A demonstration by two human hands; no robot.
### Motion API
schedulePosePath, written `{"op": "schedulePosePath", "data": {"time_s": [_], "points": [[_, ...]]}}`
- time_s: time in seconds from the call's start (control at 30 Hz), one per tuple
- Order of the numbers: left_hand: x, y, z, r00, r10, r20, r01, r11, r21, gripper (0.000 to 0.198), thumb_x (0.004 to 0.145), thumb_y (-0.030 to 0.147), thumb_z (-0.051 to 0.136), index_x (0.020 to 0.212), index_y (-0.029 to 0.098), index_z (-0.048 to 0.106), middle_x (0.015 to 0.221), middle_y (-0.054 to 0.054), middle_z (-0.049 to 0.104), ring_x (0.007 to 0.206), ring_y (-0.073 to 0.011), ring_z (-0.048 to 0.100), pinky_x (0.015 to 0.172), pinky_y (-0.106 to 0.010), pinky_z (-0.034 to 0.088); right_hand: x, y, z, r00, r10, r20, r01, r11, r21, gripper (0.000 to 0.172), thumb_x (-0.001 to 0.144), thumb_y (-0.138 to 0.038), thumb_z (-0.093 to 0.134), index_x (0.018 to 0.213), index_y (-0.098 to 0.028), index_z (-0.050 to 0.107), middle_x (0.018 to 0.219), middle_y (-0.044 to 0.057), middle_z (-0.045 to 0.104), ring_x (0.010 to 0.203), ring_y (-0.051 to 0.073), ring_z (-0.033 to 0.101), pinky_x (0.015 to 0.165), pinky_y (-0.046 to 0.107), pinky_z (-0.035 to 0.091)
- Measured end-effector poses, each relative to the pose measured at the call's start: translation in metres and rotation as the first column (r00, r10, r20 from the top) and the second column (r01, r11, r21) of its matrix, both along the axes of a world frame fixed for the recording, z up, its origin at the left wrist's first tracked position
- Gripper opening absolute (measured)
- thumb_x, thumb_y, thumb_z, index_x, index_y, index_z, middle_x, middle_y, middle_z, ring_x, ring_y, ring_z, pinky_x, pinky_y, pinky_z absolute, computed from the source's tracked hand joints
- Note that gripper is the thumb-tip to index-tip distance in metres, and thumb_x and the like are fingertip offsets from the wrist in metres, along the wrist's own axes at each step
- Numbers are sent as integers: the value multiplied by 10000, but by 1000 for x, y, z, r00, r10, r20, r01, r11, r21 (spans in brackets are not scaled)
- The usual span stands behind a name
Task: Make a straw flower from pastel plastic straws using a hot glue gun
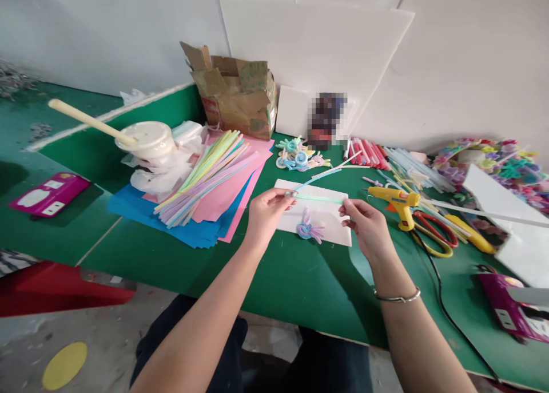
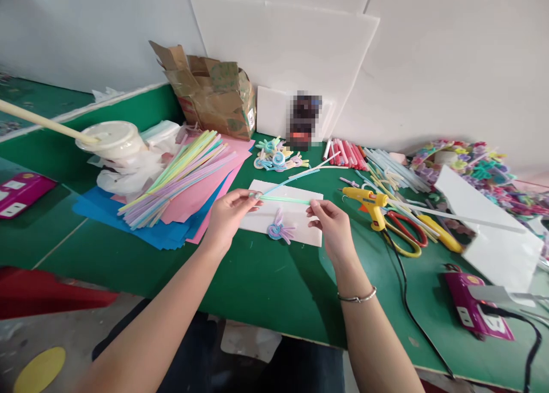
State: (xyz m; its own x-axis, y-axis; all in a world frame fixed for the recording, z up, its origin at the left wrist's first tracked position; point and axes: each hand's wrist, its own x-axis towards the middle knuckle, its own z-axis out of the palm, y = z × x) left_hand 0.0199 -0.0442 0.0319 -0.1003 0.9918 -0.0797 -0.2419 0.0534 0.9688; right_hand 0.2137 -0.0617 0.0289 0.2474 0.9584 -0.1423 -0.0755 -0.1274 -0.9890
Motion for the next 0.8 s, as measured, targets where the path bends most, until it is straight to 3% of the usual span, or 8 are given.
{"op": "schedulePosePath", "data": {"time_s": [0.13,0.2,0.3,0.4,0.5,0.63,0.8], "points": [[-1,0,-5,973,27,-228,-16,999,48,35,670,211,688,700,195,686,671,-10,678,645,-150,631,650,-256,498,5,4,-7,992,-74,102,72,997,19,302,593,-453,769,703,-190,670,658,15,609,631,130,566,523,253,496],[-1,-1,-6,889,61,-454,-2,992,128,74,721,156,637,746,211,680,738,-18,689,681,-160,625,665,-265,483,10,7,-12,986,-116,120,115,993,17,307,600,-452,766,706,-179,673,643,21,617,601,133,574,536,277,519],[-3,-5,-6,589,123,-799,83,974,210,177,789,88,556,868,207,660,880,-54,684,803,-200,619,725,-306,468,20,11,-19,982,-169,82,169,986,6,327,575,-463,780,668,-170,669,606,21,618,554,134,579,540,297,544],[-6,-7,-6,255,125,-959,112,981,158,195,812,65,527,947,159,630,987,-111,648,960,-260,590,798,-357,454,27,13,-21,983,-176,48,178,983,-49,339,529,-462,808,628,-172,662,588,28,636,529,133,587,511,282,550],[-10,-6,-5,75,47,-996,55,997,52,146,816,128,570,957,124,608,1006,-146,626,1000,-299,574,801,-383,451,27,14,-19,986,-162,30,164,982,-93,353,503,-464,826,628,-179,658,602,48,671,533,152,618,505,284,562],[-12,-4,-6,16,-9,-1000,47,999,-8,89,812,179,596,895,148,611,961,-133,626,977,-296,583,787,-375,449,24,14,-19,986,-158,55,162,982,-98,373,502,-477,829,639,-186,640,607,56,683,562,183,650,487,296,570],[-14,-2,-10,1,36,-999,91,995,36,132,832,124,506,816,180,625,885,-117,629,923,-283,590,758,-377,451,25,15,-23,981,-159,109,166,984,-58,344,544,-454,807,664,-174,647,628,45,667,605,164,645,505,277,572]]}}
